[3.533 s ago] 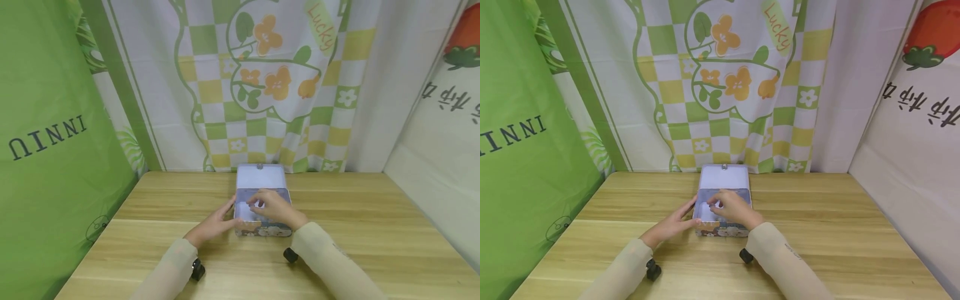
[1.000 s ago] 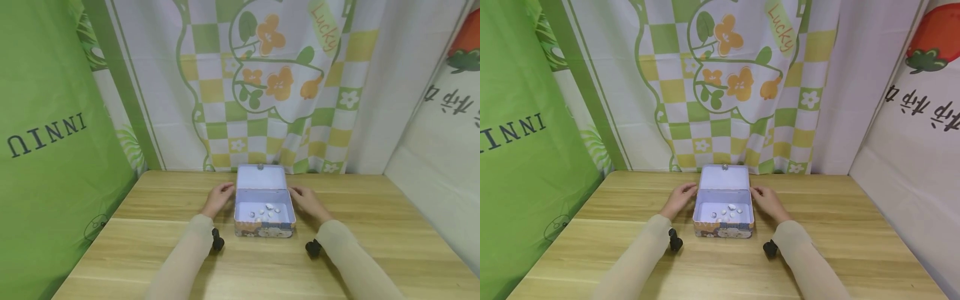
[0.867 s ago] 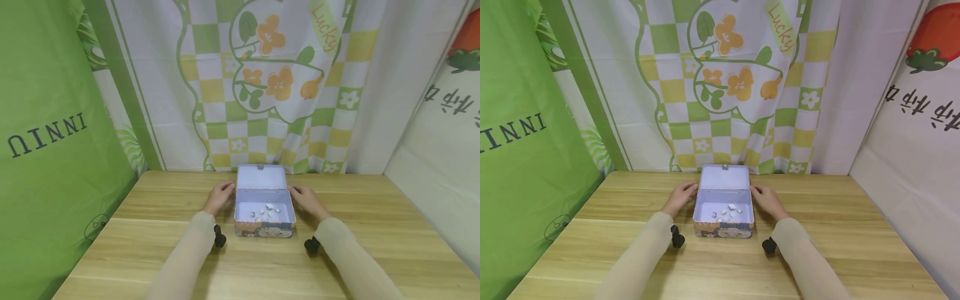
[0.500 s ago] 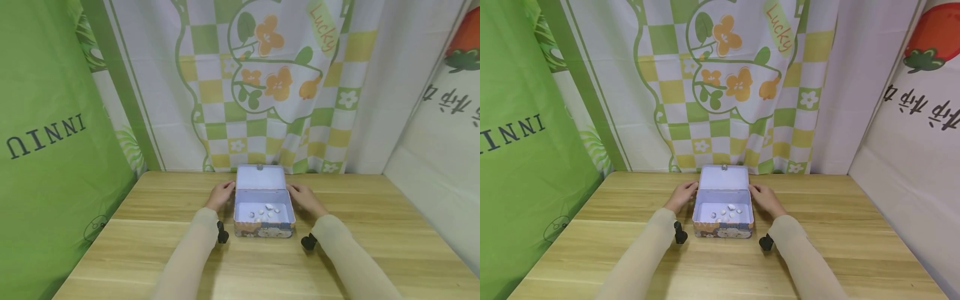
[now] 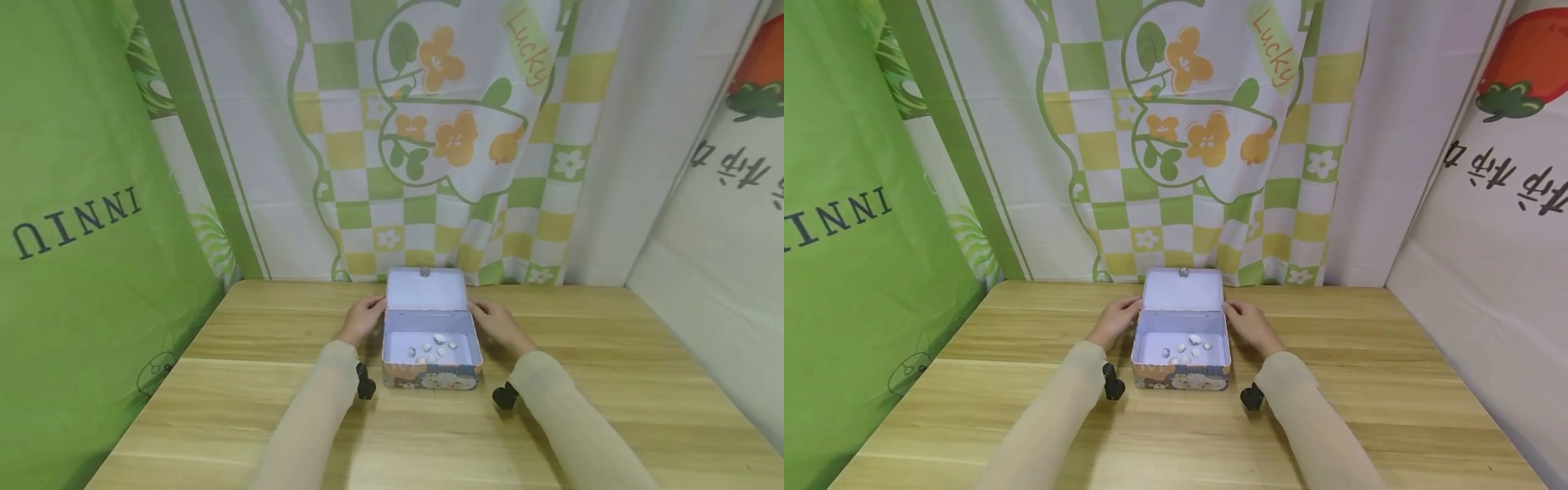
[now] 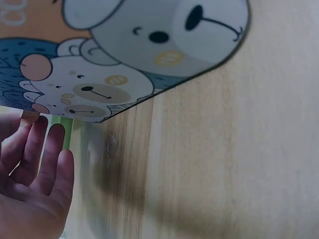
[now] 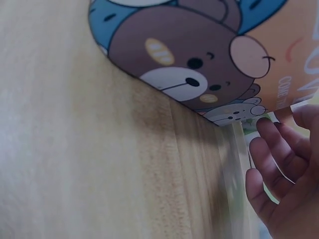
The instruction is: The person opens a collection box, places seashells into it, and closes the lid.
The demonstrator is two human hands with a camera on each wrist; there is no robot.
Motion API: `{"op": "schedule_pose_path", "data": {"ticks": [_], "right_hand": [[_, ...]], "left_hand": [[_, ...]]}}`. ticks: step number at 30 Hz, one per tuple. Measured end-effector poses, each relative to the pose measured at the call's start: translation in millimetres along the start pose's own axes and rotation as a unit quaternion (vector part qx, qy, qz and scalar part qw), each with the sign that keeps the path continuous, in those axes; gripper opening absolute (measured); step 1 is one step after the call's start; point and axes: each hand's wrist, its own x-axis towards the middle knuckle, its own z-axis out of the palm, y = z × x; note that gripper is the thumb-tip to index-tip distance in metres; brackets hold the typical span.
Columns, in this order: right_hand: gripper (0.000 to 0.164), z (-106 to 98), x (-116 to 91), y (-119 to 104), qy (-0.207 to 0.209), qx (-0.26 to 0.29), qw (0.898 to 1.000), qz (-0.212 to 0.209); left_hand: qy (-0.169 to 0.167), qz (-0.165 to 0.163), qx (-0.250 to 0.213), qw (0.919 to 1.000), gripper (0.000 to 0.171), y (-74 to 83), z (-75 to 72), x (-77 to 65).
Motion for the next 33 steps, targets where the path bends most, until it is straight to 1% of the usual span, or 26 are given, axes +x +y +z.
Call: {"op": "schedule_pose_path", "data": {"ticks": [4,8,11,14,18,22,24,33], "right_hand": [[0.055,0.1,-1.7,-0.1,-0.004,0.018,1.0,-0.006],[0.051,-1.3,-4.1,-1.1,0.001,0.04,0.999,-0.014],[0.049,-2.4,-5.6,-2.4,0.015,0.027,0.999,-0.021],[0.047,-3.2,-7.1,-4.2,0.033,0.0,0.999,-0.041],[0.042,-3.9,-9.4,-7.0,0.055,-0.019,0.996,-0.065],[0.038,-5.3,-10.4,-7.8,0.065,-0.022,0.995,-0.078],[0.036,-6.2,-9.9,-7.1,0.065,-0.024,0.994,-0.083],[0.032,-7.5,-9.0,-6.0,0.062,-0.007,0.994,-0.094]], "left_hand": [[0.004,0.006,-0.02,0.9998,0.036,-0.9,0.5,-0.5],[0.01,0.008,-0.04,0.9991,0.037,-2.4,2.0,0.8],[0.014,0.021,-0.054,0.9982,0.037,-3.3,3.4,1.6],[0.017,0.03,-0.07,0.997,0.037,-2.9,3.7,1.3],[0.022,0.032,-0.063,0.9973,0.036,-1.1,2.2,0.5],[0.021,0.037,-0.048,0.998,0.035,1.9,-0.6,-1.3],[0.019,0.038,-0.048,0.998,0.036,3.3,-2.0,-1.9],[0.02,0.044,-0.07,0.9964,0.031,10.4,-7.7,-1.0]]}}
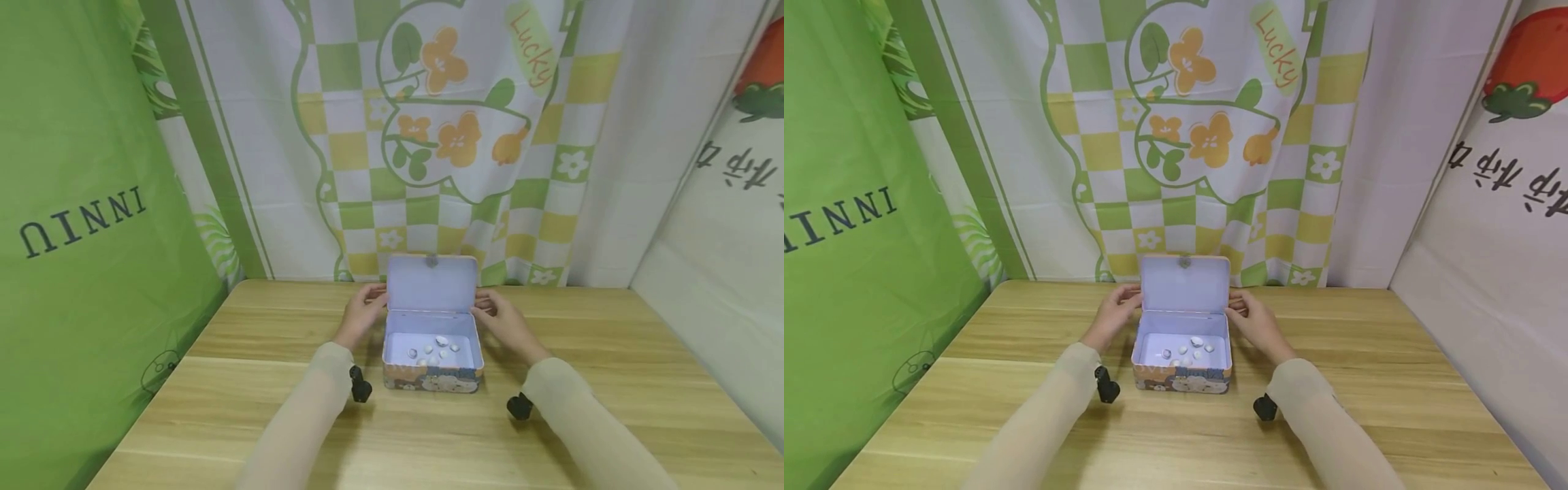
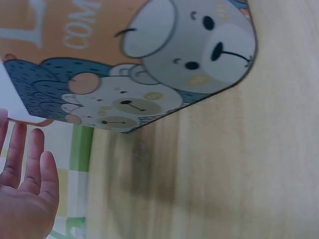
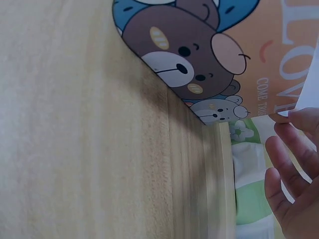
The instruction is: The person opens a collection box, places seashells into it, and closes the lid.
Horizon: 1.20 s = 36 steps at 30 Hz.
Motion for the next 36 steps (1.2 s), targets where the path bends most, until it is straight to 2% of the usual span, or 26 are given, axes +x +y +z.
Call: {"op": "schedule_pose_path", "data": {"ticks": [6,12,19,31,36], "right_hand": [[0.032,0.6,-1.3,-1.9,0.003,0.007,1.0,-0.009],[0.032,0.1,-3.3,-3.1,0.002,0.004,1.0,-0.015],[0.029,-1.7,-6.2,-4.3,0.006,-0.01,1.0,-0.021],[0.029,-7.4,-17.2,-12.6,0.023,-0.031,0.999,-0.032],[0.028,-10.3,-22.5,-22.5,0.036,-0.032,0.998,-0.037]], "left_hand": [[-0.007,0.009,-0.029,0.9995,0.033,12.9,-5.3,3.7],[-0.014,0.019,-0.019,0.9995,0.038,21.6,-10.4,4.6],[-0.017,0.024,-0.036,0.9989,0.04,31.9,-12.4,1.5],[-0.012,0.027,-0.04,0.9987,0.04,36.3,-12.8,-3.2],[-0.013,0.017,-0.041,0.9989,0.041,38.8,-13.7,-6.2]]}}
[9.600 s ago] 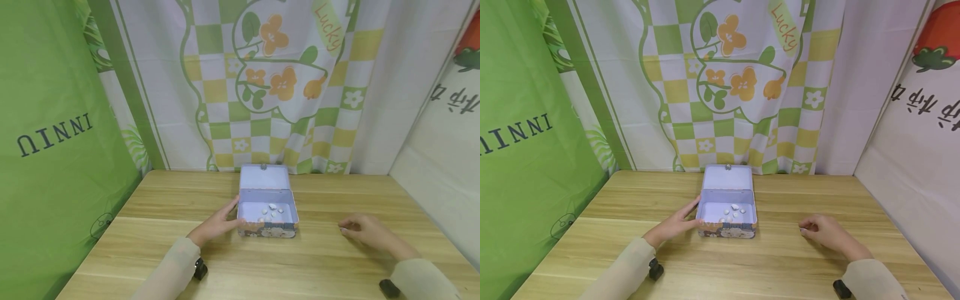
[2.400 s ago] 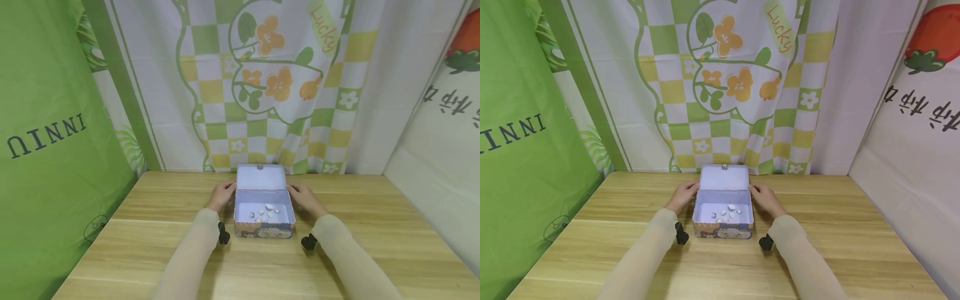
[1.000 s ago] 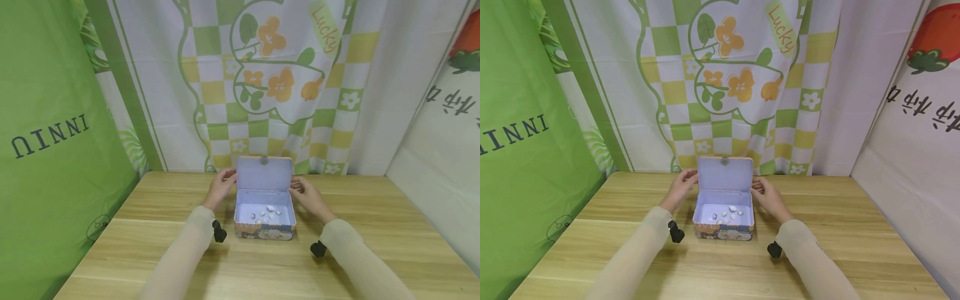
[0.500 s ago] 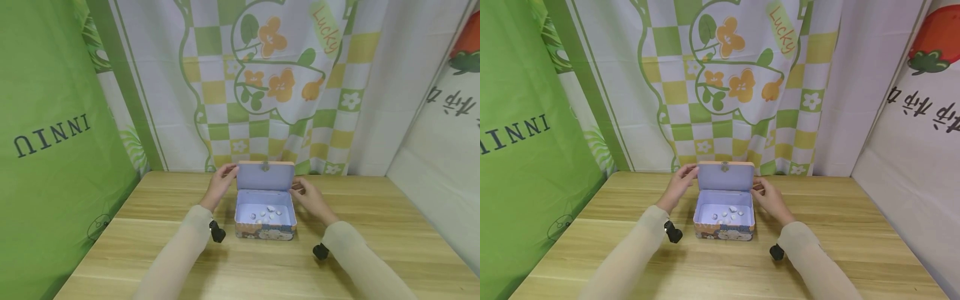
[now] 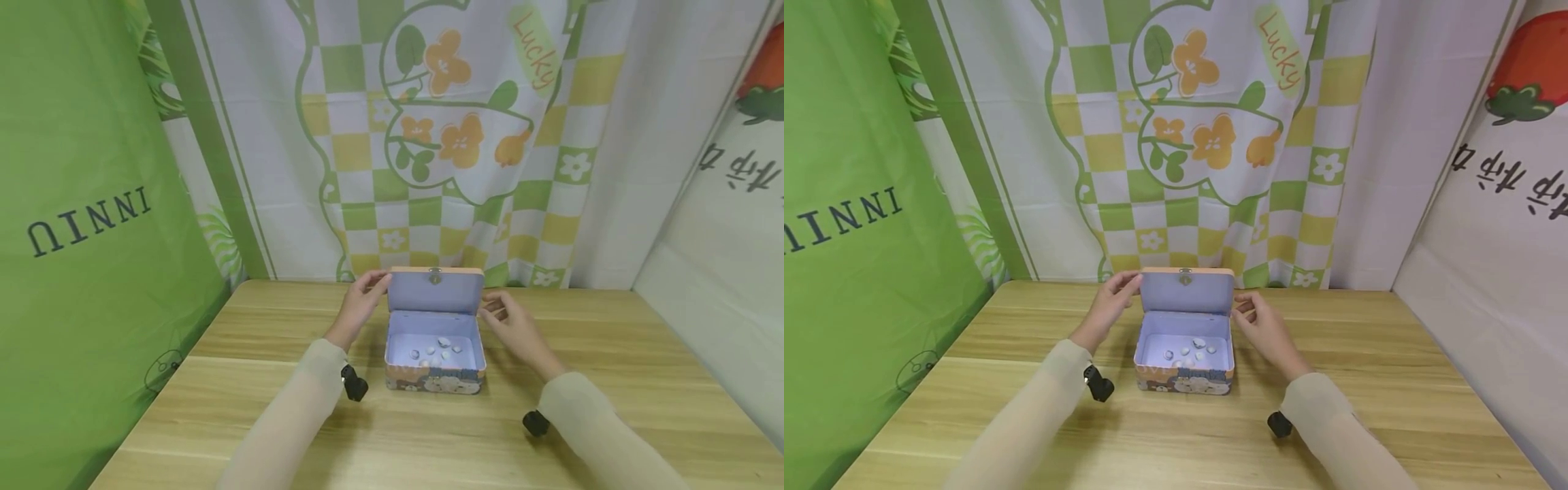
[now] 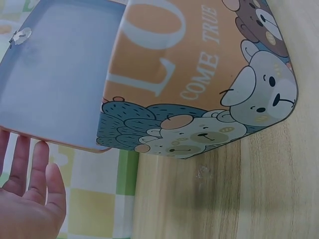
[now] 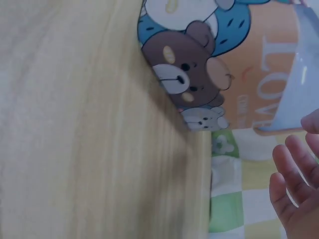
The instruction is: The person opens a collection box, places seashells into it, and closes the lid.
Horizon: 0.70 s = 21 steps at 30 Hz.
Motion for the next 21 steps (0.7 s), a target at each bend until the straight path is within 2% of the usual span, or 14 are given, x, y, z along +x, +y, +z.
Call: {"op": "schedule_pose_path", "data": {"ticks": [8,12,21], "right_hand": [[0.022,-5.5,-4.9,-20.1,-0.007,0.001,1.0,-0.016],[0.025,-6.2,-5.2,-32.5,-0.022,0.002,0.999,-0.031],[0.032,3.3,0.3,-49.4,-0.062,0.009,0.998,-0.027]], "left_hand": [[-0.012,-0.005,-0.005,0.9999,0.042,0.4,-2.0,-2.7],[-0.015,-0.006,-0.01,0.9998,0.045,0.0,-2.8,-4.4],[-0.027,-0.003,0.013,0.9996,0.048,0.4,-6.0,-11.4]]}}
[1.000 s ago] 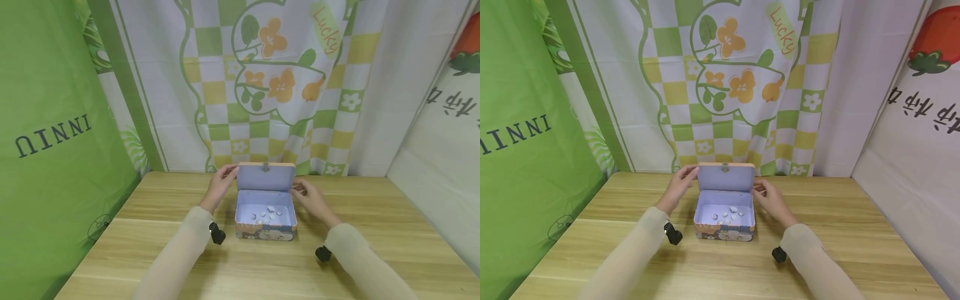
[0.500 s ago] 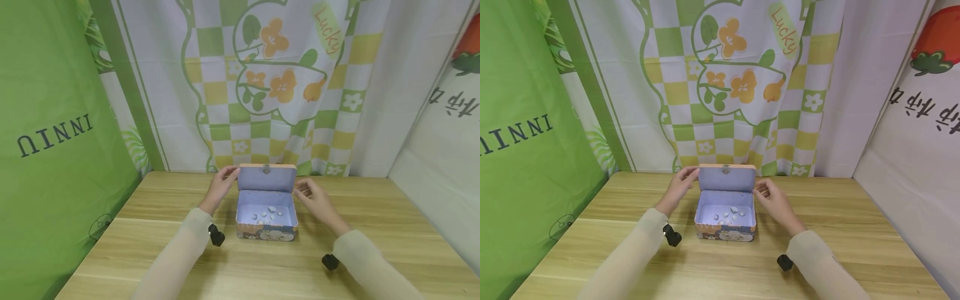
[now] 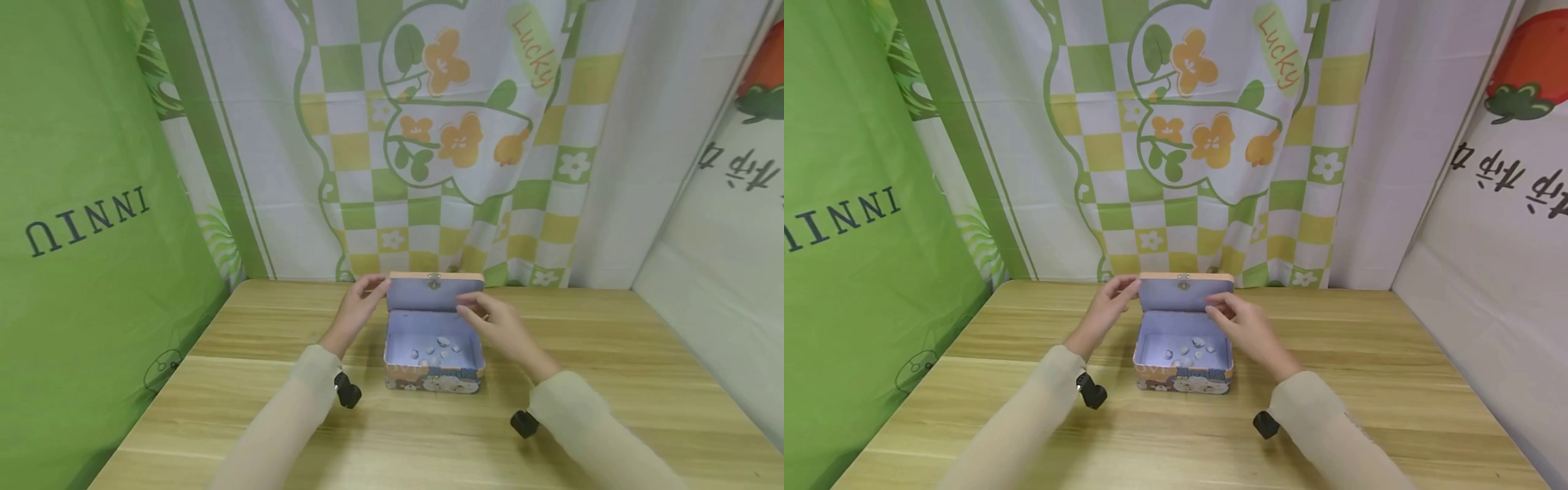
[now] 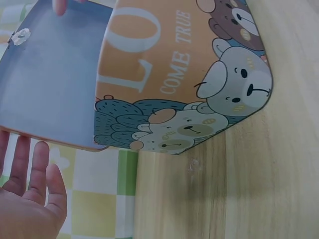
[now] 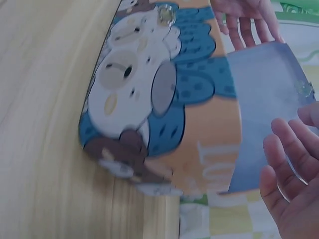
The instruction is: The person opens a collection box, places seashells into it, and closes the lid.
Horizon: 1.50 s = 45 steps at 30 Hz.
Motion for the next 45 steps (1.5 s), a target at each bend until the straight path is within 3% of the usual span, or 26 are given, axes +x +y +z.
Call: {"op": "schedule_pose_path", "data": {"ticks": [7,20,26,37,45], "right_hand": [[0.034,10.4,5.5,-12.5,-0.026,0.03,0.999,-0.008],[0.026,22.3,7.0,-26.1,-0.007,0.04,0.999,-0.036],[0.025,25.4,2.1,-25.8,0.002,0.05,0.998,-0.049],[0.021,28.5,-9.6,-28.2,0.005,0.048,0.998,-0.051],[0.021,32.5,-20.8,-25.7,-0.002,0.045,0.997,-0.059]], "left_hand": [[-0.007,0.026,0.024,0.9994,0.045,-2.2,-2.2,-6.0],[-0.028,0.047,0.053,0.9971,0.038,-7.0,-7.9,-14.5],[-0.074,0.042,0.051,0.9951,0.04,-9.6,-13.2,-17.9],[-0.162,-0.026,0.068,0.9842,0.062,-12.5,-17.9,-22.8],[-0.198,-0.008,0.051,0.9789,0.051,-12.8,-16.8,-23.4]]}}
